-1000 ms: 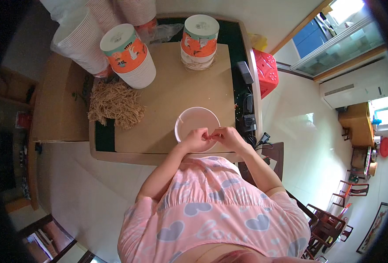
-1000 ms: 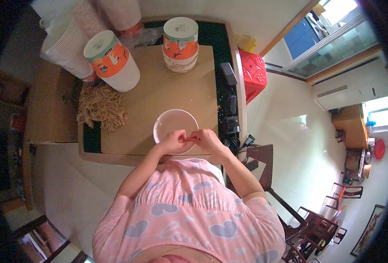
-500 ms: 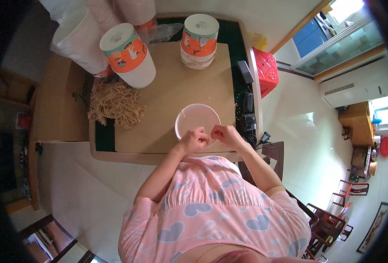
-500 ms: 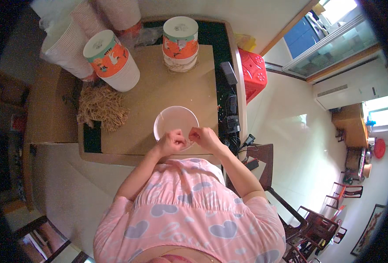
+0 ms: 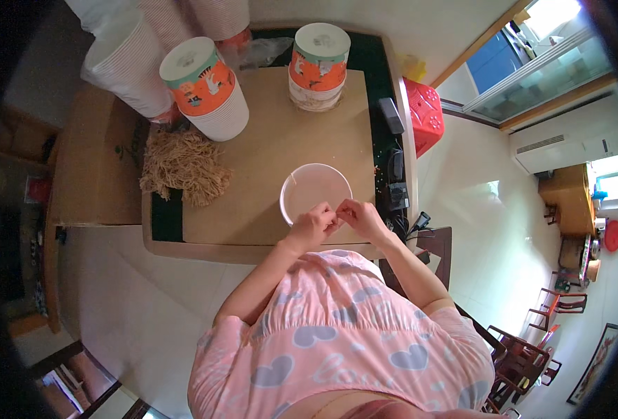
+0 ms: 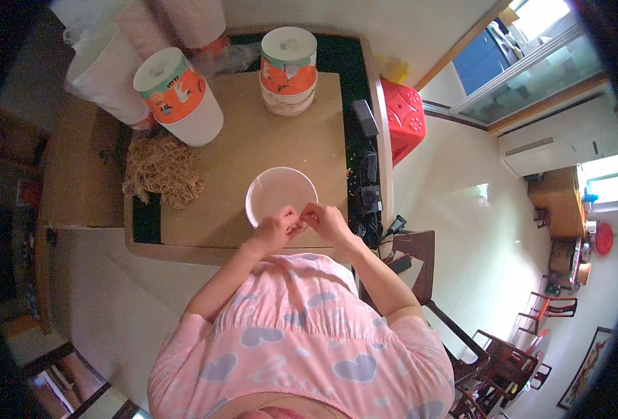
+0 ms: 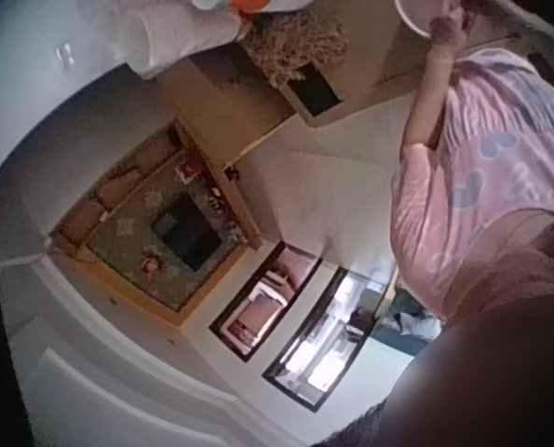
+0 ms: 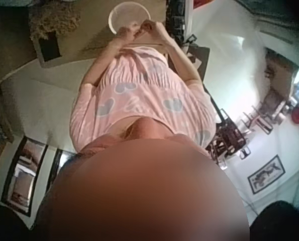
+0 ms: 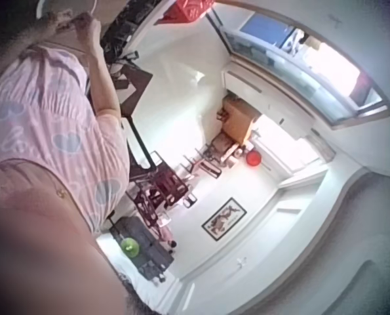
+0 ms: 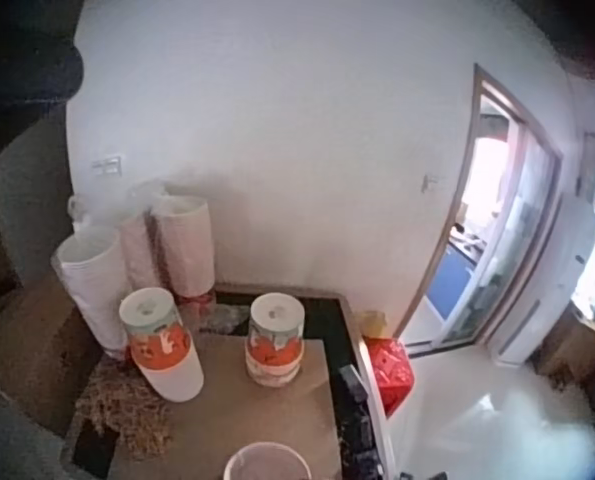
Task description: Manually threading strings or fine wires through holes in paper bowls at a workbench.
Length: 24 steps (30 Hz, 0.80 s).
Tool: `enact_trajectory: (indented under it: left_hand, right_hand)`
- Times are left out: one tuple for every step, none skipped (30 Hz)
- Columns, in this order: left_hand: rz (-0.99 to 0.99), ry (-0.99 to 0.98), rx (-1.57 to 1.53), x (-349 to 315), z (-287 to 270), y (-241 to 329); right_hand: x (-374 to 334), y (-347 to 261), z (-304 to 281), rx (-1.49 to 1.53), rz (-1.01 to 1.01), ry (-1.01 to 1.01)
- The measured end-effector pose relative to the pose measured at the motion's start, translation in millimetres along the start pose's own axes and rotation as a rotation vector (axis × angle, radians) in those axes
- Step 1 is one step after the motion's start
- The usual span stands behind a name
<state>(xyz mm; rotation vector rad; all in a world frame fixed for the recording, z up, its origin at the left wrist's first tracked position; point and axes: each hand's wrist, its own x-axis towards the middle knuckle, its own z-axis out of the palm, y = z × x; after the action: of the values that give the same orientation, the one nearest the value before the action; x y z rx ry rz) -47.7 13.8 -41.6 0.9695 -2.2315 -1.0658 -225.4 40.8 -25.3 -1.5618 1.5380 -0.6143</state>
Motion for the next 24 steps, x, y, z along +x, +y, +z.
enact_trajectory:
  left_hand:
    - [0.021,-0.006,-0.013,-0.6,-0.3,-1.5]
    - [0.041,-0.012,-0.026,-1.2,-0.7,-3.2]
    - [0.04,-0.012,-0.025,-1.1,-0.5,-5.2]
    - [-0.036,-0.04,-0.138,-1.0,-0.5,-7.4]
    - [-0.113,-0.068,-0.25,-1.0,-1.0,-9.7]
    - [-0.112,-0.07,-0.25,0.0,-4.7,-10.2]
    - [-0.042,-0.091,-0.282,1.2,-10.1,-10.8]
    - [0.029,-0.111,-0.314,2.3,-14.0,-11.8]
    - [0.027,-0.109,-0.313,1.9,-14.8,-16.4]
    - [0.125,-0.066,-0.145,1.7,-13.9,-22.2]
    - [0.222,-0.023,0.023,0.9,-12.8,-26.1]
    - [0.224,-0.024,0.023,1.9,-13.0,-22.7]
    - [0.252,0.002,0.071,2.4,-11.9,-17.4]
    - [0.28,0.029,0.12,3.4,-10.5,-13.4]
    - [0.279,0.03,0.12,3.9,-8.5,-11.4]
    - [0.214,0.0,0.154,4.5,-6.7,-9.7]
    - [0.149,-0.03,0.188,4.4,-5.9,-8.9]
    - [0.15,-0.032,0.187,3.7,-5.7,-9.0]
    - [0.095,-0.037,0.099,2.6,-6.1,-9.7]
    - [0.04,-0.043,0.012,1.7,-6.8,-10.7]
    - [0.04,-0.045,0.012,1.0,-8.8,-13.0]
    - [0.116,-0.036,0.095,0.9,-11.5,-15.7]
    - [0.193,-0.028,0.179,0.7,-12.8,-17.1]
    - [0.192,-0.027,0.179,1.6,-13.2,-14.9]
  right_hand:
    - [-0.4,-1.5,-0.2,0.001,0.001,-0.001]
    - [-0.9,-3.5,-0.6,-0.018,-0.003,0.006]
    - [-0.9,-4.6,-1.3,-0.039,-0.008,0.013]
    - [-0.6,-3.6,-0.9,-0.039,-0.008,0.012]
    - [-0.2,-1.6,-0.1,-0.054,-0.046,0.018]
    - [-0.3,0.4,0.4,-0.069,-0.082,0.026]
    - [-0.1,1.9,0.3,-0.068,-0.081,0.028]
    - [0.3,3.3,-0.1,-0.057,-0.082,0.025]
    - [1.1,3.5,0.2,-0.047,-0.087,0.017]
    - [1.5,3.7,0.8,-0.046,-0.088,0.015]
    - [1.8,3.8,1.3,-0.027,-0.091,0.013]
    - [2.2,4.8,1.0,-0.008,-0.091,0.015]
    - [2.8,5.4,0.6,-0.008,-0.091,0.017]
    - [3.4,5.9,0.1,-0.012,-0.075,0.009]
    - [3.5,5.8,0.1,-0.015,-0.061,-0.002]
    - [3.5,5.2,0.0,-0.015,-0.061,-0.003]
    - [3.5,4.1,-0.3,-0.02,-0.046,-0.01]
    - [3.2,3.8,-0.9,-0.024,-0.029,-0.016]
    - [3.3,4.0,-1.3,-0.024,-0.027,-0.016]
    - [3.6,4.1,-1.7,-0.027,-0.045,-0.003]
    - [3.4,4.1,-1.4,-0.03,-0.061,0.01]
    - [3.0,3.5,-1.5,-0.029,-0.059,0.011]
    - [2.4,2.3,-1.9,-0.009,-0.054,0.011]
    - [2.7,1.7,-2.4,0.01,-0.051,0.009]
